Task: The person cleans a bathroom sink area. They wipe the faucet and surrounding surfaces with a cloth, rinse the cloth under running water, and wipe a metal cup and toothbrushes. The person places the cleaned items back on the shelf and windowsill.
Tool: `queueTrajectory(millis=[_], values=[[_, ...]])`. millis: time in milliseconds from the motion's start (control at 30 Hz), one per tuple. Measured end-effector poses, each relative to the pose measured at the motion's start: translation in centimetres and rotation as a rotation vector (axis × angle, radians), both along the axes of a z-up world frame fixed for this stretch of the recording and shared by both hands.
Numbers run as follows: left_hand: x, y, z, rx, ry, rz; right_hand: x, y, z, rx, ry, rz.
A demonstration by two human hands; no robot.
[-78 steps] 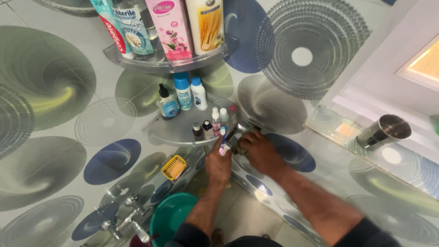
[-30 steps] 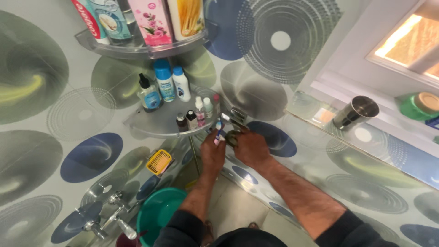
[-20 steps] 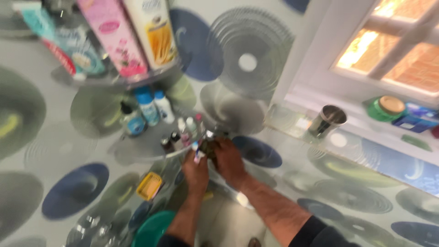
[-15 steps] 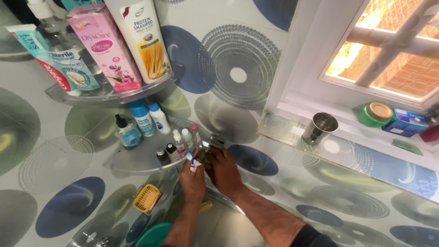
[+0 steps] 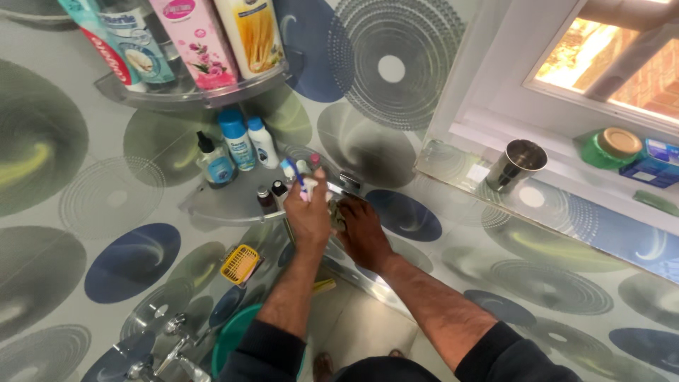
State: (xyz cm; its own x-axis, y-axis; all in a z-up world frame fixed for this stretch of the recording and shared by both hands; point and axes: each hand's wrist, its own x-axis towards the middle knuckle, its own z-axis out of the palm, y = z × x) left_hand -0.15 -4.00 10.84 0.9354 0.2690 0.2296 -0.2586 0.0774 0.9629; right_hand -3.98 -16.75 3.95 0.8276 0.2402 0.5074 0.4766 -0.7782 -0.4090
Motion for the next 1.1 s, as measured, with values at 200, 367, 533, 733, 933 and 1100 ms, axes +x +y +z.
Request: queueTrajectory(millis=[200,367,533,733,933,1100], values=[[-0.9,2.2,-1.6,-0.102,0.060,0.097,0.6,0.3,0.1,-0.037,0.066,0.116],[-1.4,3.6,0.8,-0.118,-0.123,0.182,2.2,1.0,-0.6,-0.005,0.029,0.194],[-2.4,7.0,4.7,-0.203,-0.144,0.244,2.4,1.8,0.6,0.044,0.126,0.138],[-3.8,10.0,3.7,-0.252,-0.164,0.268,1.8,5.7,3.7,0.088,0.020,0.168],[-3.9,9.9,-0.8,-0.138,-0.034,0.310,2.4,7.0,4.2,0.052,-0.080,0.125],[-3.8,7.5,-3.7,-0.111,-0.010,0.206,1.8,3.8,2.2,0.012,0.032,0.129]])
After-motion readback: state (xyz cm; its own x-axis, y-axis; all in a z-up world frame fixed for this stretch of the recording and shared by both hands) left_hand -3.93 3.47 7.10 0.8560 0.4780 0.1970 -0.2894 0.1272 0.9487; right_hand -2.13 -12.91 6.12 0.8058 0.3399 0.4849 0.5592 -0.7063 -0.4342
